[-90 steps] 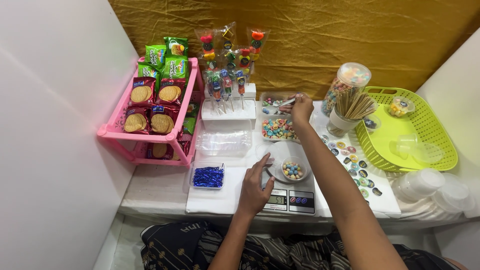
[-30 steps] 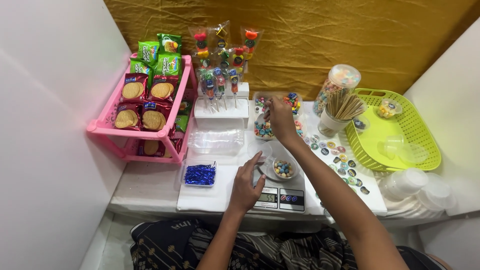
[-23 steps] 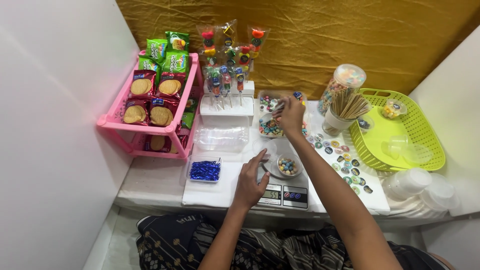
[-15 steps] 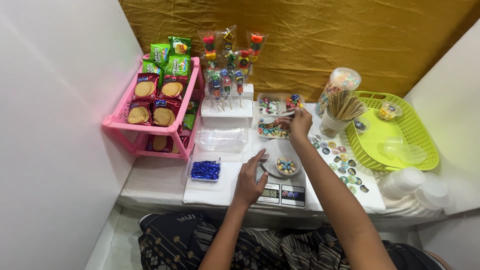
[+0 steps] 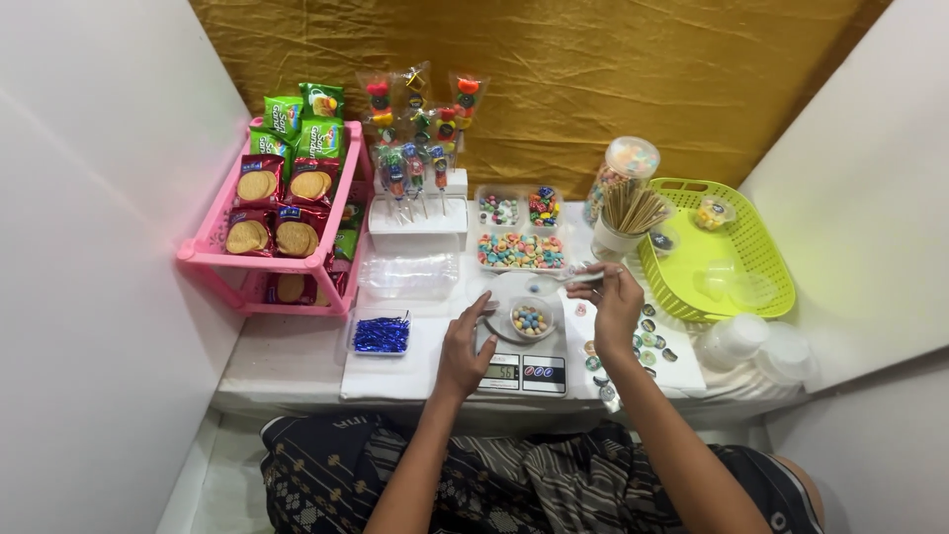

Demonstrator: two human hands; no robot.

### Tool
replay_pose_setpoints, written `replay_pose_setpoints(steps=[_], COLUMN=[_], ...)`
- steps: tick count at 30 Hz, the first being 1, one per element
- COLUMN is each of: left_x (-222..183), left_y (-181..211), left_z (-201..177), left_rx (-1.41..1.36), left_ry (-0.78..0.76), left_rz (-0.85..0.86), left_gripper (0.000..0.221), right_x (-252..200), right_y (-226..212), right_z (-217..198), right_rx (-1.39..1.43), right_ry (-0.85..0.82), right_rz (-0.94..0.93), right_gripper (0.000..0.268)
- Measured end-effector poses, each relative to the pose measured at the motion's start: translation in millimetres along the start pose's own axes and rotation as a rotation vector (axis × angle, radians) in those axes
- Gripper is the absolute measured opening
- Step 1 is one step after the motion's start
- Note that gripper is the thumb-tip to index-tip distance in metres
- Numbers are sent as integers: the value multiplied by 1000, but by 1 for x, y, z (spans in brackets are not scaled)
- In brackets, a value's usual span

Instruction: Weighing small colorful candies into a bowl using a spoon and manual finger adjustments on a digital scale.

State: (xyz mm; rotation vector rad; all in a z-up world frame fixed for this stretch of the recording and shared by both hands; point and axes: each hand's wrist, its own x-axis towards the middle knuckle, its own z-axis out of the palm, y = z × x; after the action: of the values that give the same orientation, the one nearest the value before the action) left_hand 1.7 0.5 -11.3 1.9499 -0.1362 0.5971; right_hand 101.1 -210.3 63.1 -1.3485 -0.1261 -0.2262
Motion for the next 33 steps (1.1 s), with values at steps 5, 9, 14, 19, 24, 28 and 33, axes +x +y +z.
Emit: replay_pose_setpoints(steps=[5, 9, 14, 19, 24, 28, 33], left_x=[-1, -3, -1, 0, -3, -3, -3], left_y=[-8, -24, 1, -1, 2, 4, 3], left_z=[1, 10, 2, 2, 2, 1, 1], left_rx=[15, 11, 2, 20, 35, 29, 32], left_ry=[-9, -4, 0, -3, 2, -5, -12], left_rz=[19, 31, 8, -14, 4, -13, -29], left_gripper=[73, 73, 74, 75, 75, 75, 76], right_x=[-25, -42, -76, -91, -87, -46, 17], right_y=[-4, -2, -41, -44, -32, -16, -5], right_z=[-11, -7, -1, -8, -6, 9, 46], right_rx=[-90, -225, -419, -324, -266, -211, -220], right_ry=[-38, -176, -154, -16, 33, 13, -134], right_rz=[-101, -338, -503, -437, -408, -392, -333], right_gripper=[38, 34, 26, 33, 33, 34, 31])
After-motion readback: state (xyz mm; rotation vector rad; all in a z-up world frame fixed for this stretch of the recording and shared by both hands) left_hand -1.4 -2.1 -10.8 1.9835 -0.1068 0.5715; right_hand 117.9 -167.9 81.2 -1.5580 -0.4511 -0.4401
